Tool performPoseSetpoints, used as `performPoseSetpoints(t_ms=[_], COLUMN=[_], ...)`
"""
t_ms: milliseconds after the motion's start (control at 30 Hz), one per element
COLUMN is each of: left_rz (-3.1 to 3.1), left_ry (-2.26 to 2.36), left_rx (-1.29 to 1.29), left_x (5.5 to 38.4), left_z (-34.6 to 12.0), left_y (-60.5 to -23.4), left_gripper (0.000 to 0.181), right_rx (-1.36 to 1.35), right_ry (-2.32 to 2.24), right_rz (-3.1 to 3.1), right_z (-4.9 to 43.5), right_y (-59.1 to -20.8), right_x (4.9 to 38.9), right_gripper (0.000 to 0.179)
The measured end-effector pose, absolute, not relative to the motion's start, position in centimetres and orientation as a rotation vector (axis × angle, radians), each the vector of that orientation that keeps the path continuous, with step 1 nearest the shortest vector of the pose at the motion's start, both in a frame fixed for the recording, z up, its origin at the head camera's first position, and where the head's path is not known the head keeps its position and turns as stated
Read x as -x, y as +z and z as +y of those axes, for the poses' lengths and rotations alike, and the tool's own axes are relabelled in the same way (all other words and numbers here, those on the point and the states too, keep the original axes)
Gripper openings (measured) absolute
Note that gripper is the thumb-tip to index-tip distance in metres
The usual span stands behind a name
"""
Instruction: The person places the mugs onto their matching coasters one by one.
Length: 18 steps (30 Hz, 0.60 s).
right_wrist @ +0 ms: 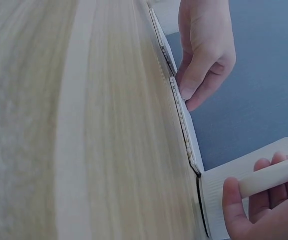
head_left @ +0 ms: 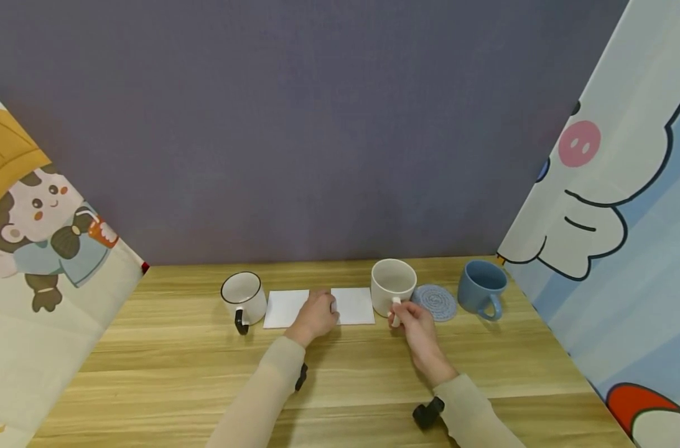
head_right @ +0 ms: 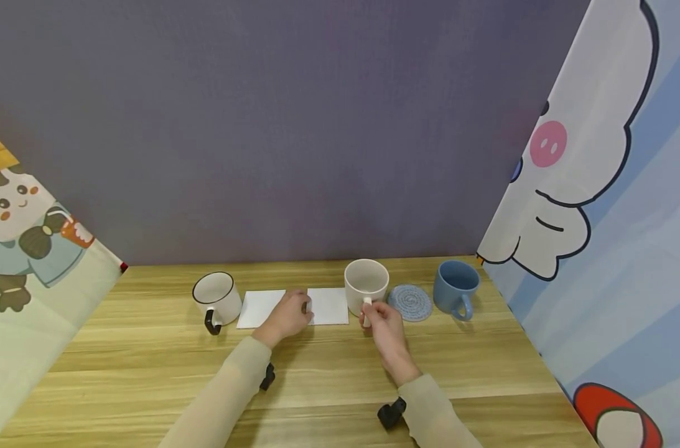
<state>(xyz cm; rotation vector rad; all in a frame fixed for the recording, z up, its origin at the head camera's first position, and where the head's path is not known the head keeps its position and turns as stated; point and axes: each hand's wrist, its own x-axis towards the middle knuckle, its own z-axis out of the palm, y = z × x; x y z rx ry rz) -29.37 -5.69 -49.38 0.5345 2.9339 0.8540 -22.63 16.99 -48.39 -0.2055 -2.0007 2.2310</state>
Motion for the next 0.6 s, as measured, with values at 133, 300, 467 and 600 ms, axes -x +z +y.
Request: performPoseSetpoints(t_ms=[133, 300, 467, 600], left_rz=[2.934, 2.931, 2.934, 2.944], left_ry=[0.836, 0.832, 0.815, 0.803], left_rx=[-0.540, -0.536, -0.535, -0.529], left_x=[29.31, 29.31, 29.29, 29.26], left_z=[-5.67, -5.63, -5.52, -5.45], left_y=[-49.32, -49.33, -49.31, -49.36], left_gripper=[0.011, 0.013, 0.009, 0.016], right_rx=[0.203, 0.191, 0.170, 0.150], right_ry=[2.233, 2.219, 2.194, 2.203], right_rz=[-1.998, -2.019, -2.046, -2.037], right_z=[17.02, 17.04, 16.99, 16.83], right_y=[-48.35, -48.17, -47.94, -47.75], right_x=[22.64, 22.53, 22.40, 22.38], right_gripper=[0.022, 0.022, 0.023, 0.023])
